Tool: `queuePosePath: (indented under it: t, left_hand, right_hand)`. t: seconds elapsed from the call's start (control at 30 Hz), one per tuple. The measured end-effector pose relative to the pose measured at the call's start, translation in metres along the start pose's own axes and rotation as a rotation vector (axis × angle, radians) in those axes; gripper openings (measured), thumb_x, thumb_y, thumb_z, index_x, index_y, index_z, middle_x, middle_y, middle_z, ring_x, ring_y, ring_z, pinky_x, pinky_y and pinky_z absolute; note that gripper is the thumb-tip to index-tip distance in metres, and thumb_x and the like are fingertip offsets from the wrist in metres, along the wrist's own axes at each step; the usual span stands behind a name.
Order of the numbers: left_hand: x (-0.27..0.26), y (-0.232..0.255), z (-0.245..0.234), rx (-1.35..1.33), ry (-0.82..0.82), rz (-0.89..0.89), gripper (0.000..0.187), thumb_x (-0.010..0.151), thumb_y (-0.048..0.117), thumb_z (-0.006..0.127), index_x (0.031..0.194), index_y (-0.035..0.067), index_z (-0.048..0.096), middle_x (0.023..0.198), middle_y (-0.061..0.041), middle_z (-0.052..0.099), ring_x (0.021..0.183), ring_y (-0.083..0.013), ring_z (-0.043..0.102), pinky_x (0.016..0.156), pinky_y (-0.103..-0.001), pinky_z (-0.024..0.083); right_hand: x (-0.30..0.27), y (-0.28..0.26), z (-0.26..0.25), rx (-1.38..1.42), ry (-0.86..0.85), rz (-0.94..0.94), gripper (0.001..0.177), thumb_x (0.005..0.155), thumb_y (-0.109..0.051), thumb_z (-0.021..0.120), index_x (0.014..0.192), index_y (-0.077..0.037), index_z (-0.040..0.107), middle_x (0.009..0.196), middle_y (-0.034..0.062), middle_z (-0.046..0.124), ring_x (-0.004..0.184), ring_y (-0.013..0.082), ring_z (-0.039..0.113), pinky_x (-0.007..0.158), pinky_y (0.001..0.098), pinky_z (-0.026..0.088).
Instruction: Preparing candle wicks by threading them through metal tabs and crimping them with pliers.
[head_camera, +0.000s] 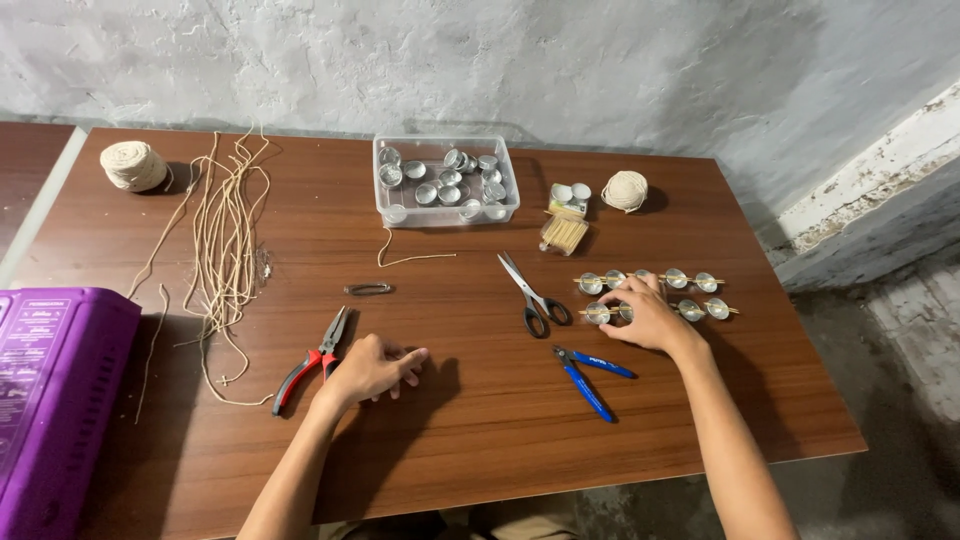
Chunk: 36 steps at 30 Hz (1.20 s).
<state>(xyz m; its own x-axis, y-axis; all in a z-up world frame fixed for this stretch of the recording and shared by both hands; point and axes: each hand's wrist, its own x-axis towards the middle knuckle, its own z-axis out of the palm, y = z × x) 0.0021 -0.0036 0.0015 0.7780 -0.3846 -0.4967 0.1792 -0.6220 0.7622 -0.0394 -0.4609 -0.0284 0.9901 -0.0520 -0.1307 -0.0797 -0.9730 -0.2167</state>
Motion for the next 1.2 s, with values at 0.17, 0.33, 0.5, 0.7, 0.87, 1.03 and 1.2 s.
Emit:
queuePosePath:
  t: [0.17,0.33,0.5,0.7,0.87,1.03,1.2]
  left_hand:
    - [0.001,0.000,0.000,0.003,-0.002,0.004,0.041,0.089,0.034,0.067,0.094,-0.004,0.080,0.080,-0.013,0.082,0.048,-0.0178,0.069,0.036,-0.025,0.049]
    - [0.004,-0.004,0.001,0.009,-0.004,0.014,0.039,0.088,0.033,0.067,0.092,-0.003,0.080,0.080,-0.013,0.082,0.048,-0.0180,0.069,0.036,-0.026,0.050]
    - [0.003,-0.004,0.001,-0.009,-0.008,0.015,0.038,0.086,0.033,0.069,0.092,-0.003,0.081,0.081,-0.014,0.081,0.050,-0.0183,0.070,0.037,-0.025,0.051]
    - [-0.002,0.002,0.001,-0.008,0.006,0.028,0.041,0.087,0.037,0.069,0.089,-0.003,0.080,0.078,-0.013,0.081,0.048,-0.0183,0.069,0.035,-0.025,0.051]
    - [0.038,-0.021,0.011,0.016,0.162,0.212,0.040,0.088,0.039,0.071,0.085,0.000,0.078,0.071,-0.013,0.077,0.056,-0.0249,0.070,0.044,-0.035,0.053]
    - [0.052,-0.008,0.015,0.239,0.372,0.387,0.043,0.091,0.048,0.066,0.083,0.007,0.077,0.075,-0.014,0.077,0.078,-0.0373,0.075,0.068,-0.047,0.060]
    - [0.074,-0.018,0.026,0.585,0.484,0.506,0.037,0.092,0.052,0.060,0.087,0.019,0.077,0.073,-0.012,0.076,0.074,-0.0364,0.076,0.069,-0.046,0.061]
  right_hand:
    - [0.003,0.003,0.002,-0.023,-0.009,0.021,0.049,0.072,-0.044,0.085,0.117,-0.028,0.074,0.119,0.0008,0.061,0.128,0.0248,0.042,0.116,0.0393,0.033]
    - [0.002,0.005,0.001,-0.049,-0.006,0.030,0.050,0.071,-0.045,0.086,0.117,-0.028,0.074,0.120,0.0004,0.062,0.127,0.0243,0.043,0.115,0.0387,0.033]
    - [0.000,0.006,0.002,-0.049,0.015,0.030,0.057,0.069,-0.047,0.087,0.121,-0.028,0.072,0.121,0.0014,0.061,0.125,0.0248,0.042,0.113,0.0392,0.034]
    - [-0.008,0.007,0.001,-0.135,0.063,0.010,0.065,0.068,-0.055,0.086,0.126,-0.031,0.067,0.119,-0.0014,0.060,0.121,0.0225,0.044,0.110,0.0380,0.036]
    - [-0.002,-0.038,-0.023,-0.062,0.146,-0.103,0.050,0.077,-0.047,0.080,0.121,-0.025,0.069,0.111,0.0031,0.067,0.112,0.0256,0.056,0.104,0.0397,0.042]
    - [0.079,-0.070,-0.022,0.044,0.367,-0.305,0.033,0.083,-0.035,0.078,0.110,-0.018,0.072,0.092,0.0027,0.070,0.090,0.0243,0.066,0.088,0.0415,0.051]
    - [0.190,-0.102,-0.022,-0.063,0.516,-0.320,0.023,0.088,-0.039,0.073,0.108,-0.028,0.071,0.092,-0.0064,0.065,0.089,0.0188,0.063,0.083,0.0336,0.052]
